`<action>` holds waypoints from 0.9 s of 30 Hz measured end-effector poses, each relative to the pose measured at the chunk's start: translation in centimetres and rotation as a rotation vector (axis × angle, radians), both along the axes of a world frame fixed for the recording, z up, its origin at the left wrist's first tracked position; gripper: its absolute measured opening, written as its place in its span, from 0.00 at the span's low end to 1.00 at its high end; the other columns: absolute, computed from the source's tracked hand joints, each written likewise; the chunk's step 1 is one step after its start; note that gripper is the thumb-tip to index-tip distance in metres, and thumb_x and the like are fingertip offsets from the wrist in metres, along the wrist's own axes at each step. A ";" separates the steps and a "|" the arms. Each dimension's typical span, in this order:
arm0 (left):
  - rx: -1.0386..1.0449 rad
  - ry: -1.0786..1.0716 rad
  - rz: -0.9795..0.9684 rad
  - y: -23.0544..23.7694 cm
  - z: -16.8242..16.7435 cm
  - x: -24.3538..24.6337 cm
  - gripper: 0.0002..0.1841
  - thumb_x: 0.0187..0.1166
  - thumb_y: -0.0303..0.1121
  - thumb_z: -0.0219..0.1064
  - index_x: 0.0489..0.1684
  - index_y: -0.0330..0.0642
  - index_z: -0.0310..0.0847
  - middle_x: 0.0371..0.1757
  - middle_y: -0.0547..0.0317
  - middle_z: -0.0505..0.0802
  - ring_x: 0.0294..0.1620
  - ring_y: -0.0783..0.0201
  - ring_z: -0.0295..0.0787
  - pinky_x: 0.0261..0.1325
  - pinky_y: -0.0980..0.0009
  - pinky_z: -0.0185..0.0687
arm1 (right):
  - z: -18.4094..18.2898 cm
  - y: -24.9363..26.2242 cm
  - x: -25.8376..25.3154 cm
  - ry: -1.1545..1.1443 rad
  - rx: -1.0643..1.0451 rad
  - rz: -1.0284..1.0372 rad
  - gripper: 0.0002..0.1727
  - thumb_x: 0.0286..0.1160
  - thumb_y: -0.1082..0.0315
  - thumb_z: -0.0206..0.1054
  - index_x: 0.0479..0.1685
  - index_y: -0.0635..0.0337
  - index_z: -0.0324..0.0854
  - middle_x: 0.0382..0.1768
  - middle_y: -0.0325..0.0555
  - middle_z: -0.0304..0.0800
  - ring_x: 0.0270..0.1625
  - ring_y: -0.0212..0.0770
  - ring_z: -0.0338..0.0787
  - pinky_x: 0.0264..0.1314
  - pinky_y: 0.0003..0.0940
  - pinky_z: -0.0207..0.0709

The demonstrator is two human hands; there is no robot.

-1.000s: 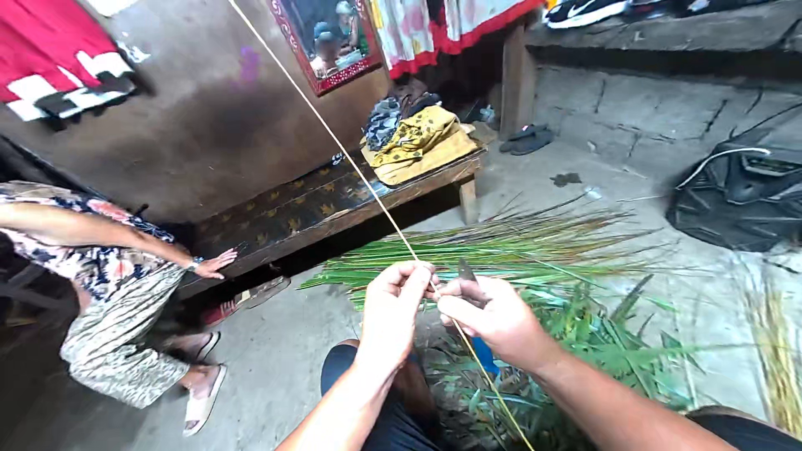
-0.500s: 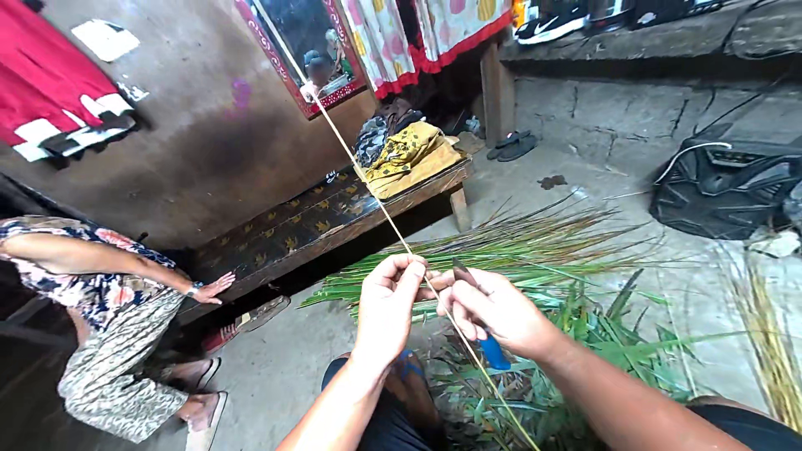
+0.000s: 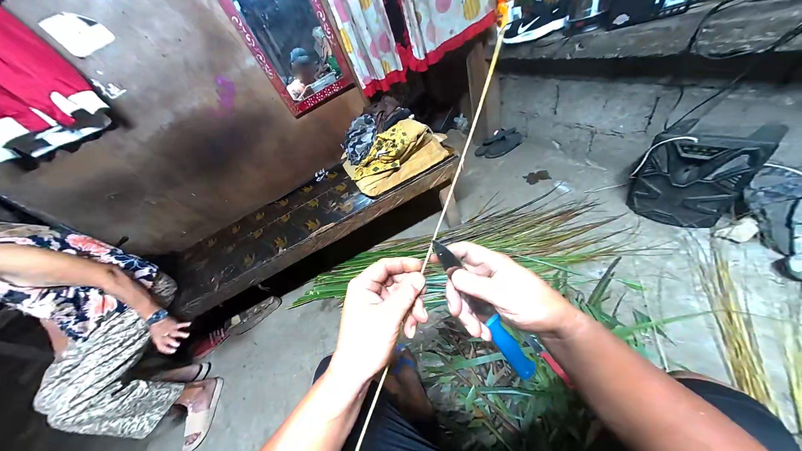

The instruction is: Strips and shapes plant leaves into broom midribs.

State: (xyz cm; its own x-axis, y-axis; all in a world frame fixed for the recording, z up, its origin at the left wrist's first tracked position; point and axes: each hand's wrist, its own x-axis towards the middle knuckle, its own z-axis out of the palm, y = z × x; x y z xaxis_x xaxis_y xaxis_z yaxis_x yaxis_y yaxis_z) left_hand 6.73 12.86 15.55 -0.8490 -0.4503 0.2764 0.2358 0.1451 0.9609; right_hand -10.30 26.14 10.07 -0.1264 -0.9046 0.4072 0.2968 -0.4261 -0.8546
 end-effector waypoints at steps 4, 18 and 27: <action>-0.025 0.036 0.031 0.2 -0.2 0.2 0.07 0.81 0.22 0.67 0.50 0.27 0.83 0.28 0.51 0.90 0.17 0.70 0.82 0.18 0.78 0.80 | -0.1 -0.1 0.1 -0.049 -0.028 -0.057 0.20 0.93 0.70 0.50 0.80 0.60 0.65 0.38 0.49 0.91 0.20 0.38 0.88 0.21 0.30 0.87; 0.003 0.021 0.040 0.7 -0.2 0.7 0.06 0.80 0.21 0.68 0.48 0.27 0.86 0.28 0.52 0.90 0.17 0.72 0.81 0.18 0.80 0.78 | -0.8 -0.4 0.9 0.008 -0.099 -0.094 0.23 0.93 0.71 0.49 0.84 0.61 0.68 0.31 0.43 0.90 0.20 0.30 0.85 0.18 0.21 0.79; -0.012 0.002 0.046 0.7 -1.0 0.8 0.06 0.79 0.21 0.69 0.48 0.28 0.87 0.27 0.53 0.91 0.16 0.71 0.81 0.17 0.79 0.78 | -0.3 0.0 0.1 -0.025 -0.024 -0.094 0.24 0.92 0.70 0.50 0.86 0.55 0.64 0.28 0.42 0.89 0.18 0.30 0.83 0.18 0.21 0.78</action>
State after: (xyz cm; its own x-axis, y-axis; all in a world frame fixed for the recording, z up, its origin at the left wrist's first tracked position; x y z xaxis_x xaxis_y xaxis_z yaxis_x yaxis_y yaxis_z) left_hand 7.58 13.61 14.54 -0.8270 -0.4857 0.2832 0.2303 0.1669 0.9587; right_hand -10.18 26.16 9.82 -0.2203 -0.8782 0.4245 0.2759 -0.4735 -0.8365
